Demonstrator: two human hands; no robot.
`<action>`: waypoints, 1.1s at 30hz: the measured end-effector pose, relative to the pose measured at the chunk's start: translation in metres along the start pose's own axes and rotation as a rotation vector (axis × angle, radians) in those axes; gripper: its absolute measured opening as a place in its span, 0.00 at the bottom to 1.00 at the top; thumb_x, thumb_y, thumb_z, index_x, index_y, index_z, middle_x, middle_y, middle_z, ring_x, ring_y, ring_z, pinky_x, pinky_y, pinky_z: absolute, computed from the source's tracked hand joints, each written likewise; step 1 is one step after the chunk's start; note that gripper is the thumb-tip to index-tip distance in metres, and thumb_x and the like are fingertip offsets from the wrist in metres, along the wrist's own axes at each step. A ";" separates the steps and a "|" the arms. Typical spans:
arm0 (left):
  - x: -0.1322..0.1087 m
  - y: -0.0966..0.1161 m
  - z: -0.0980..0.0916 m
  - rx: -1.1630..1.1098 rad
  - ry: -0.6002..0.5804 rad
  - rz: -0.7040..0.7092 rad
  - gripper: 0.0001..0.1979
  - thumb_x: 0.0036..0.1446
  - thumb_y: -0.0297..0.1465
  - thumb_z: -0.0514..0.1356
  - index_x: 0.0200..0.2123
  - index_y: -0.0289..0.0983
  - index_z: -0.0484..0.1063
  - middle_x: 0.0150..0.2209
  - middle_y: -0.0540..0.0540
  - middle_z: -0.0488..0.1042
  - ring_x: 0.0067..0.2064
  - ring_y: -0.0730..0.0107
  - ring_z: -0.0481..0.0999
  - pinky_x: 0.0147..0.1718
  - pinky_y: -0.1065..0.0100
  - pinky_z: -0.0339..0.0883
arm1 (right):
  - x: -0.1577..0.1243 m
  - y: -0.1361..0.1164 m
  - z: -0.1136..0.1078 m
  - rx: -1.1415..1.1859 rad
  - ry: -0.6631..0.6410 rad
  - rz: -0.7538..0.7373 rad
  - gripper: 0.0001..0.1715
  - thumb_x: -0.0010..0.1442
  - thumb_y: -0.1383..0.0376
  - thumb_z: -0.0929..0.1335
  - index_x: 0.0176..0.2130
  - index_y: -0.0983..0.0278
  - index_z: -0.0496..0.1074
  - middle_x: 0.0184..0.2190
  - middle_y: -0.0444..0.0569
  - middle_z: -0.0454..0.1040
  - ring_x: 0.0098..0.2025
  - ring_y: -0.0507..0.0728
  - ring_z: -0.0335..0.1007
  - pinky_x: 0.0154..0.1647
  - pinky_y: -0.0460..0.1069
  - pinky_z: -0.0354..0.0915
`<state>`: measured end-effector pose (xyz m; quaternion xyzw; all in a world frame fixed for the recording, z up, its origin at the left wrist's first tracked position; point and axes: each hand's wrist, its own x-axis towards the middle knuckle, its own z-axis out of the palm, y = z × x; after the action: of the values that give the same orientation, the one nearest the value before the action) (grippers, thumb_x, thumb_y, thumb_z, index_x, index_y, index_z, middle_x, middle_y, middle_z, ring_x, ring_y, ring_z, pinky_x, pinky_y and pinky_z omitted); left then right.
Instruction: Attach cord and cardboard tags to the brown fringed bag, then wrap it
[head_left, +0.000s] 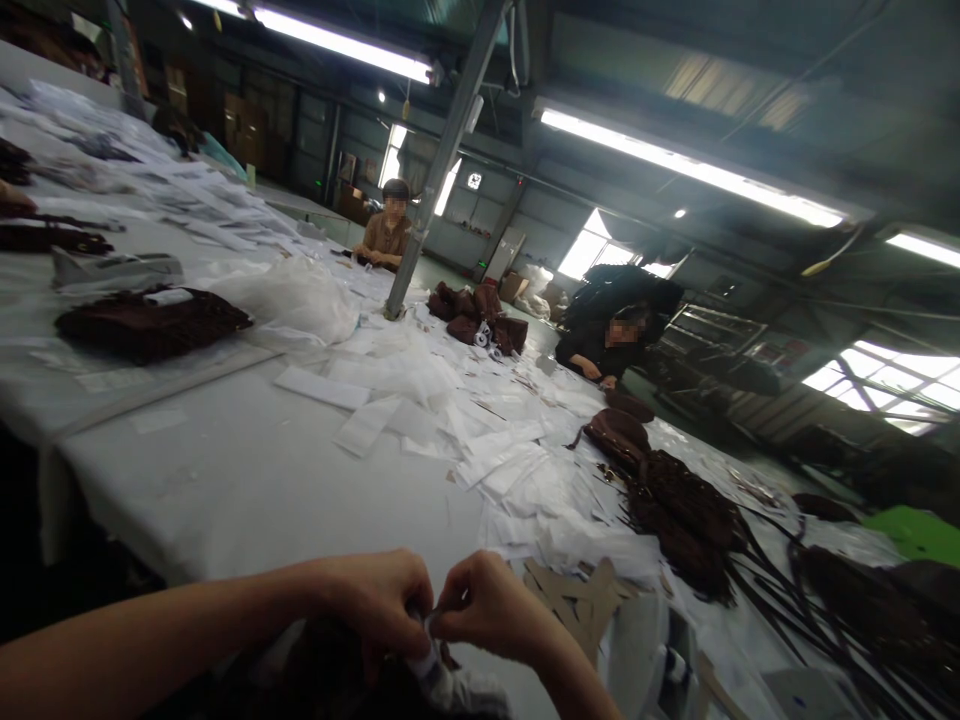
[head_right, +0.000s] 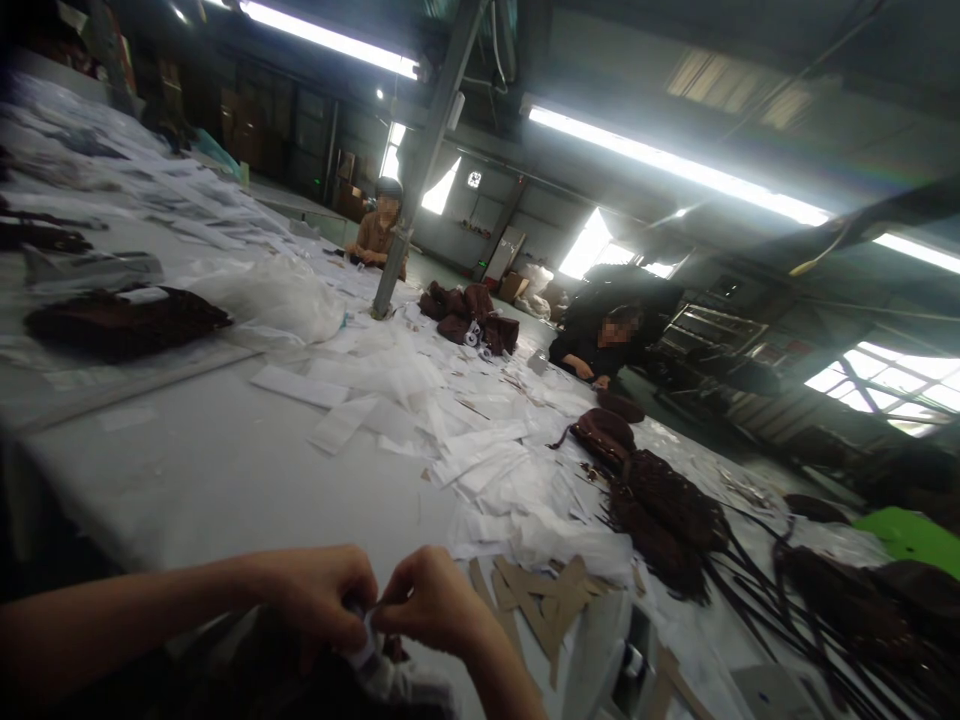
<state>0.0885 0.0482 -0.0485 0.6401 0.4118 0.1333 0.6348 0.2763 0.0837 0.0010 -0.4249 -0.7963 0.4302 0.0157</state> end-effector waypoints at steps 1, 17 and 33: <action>0.001 -0.002 0.000 0.001 -0.004 -0.002 0.05 0.42 0.32 0.60 0.24 0.37 0.72 0.18 0.51 0.71 0.18 0.66 0.73 0.11 0.76 0.59 | 0.001 -0.001 0.003 -0.036 0.004 -0.001 0.10 0.41 0.72 0.66 0.21 0.66 0.77 0.12 0.40 0.69 0.14 0.46 0.56 0.15 0.41 0.48; 0.013 -0.032 0.022 0.068 0.326 -0.015 0.08 0.43 0.30 0.53 0.21 0.36 0.70 0.13 0.52 0.66 0.14 0.66 0.71 0.07 0.76 0.54 | 0.009 0.005 0.041 -0.280 0.218 -0.039 0.13 0.46 0.74 0.62 0.17 0.68 0.72 0.13 0.43 0.69 0.19 0.49 0.61 0.18 0.44 0.43; 0.051 -0.030 0.040 -1.008 0.365 -0.179 0.10 0.46 0.32 0.57 0.17 0.36 0.62 0.12 0.52 0.63 0.11 0.77 0.59 0.12 0.73 0.63 | 0.006 0.030 0.079 -0.828 0.592 -0.008 0.15 0.48 0.80 0.63 0.28 0.62 0.71 0.27 0.47 0.71 0.25 0.54 0.71 0.24 0.47 0.55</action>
<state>0.1371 0.0511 -0.1000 0.1854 0.4532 0.3687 0.7901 0.2617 0.0429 -0.0712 -0.4961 -0.8631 -0.0604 0.0726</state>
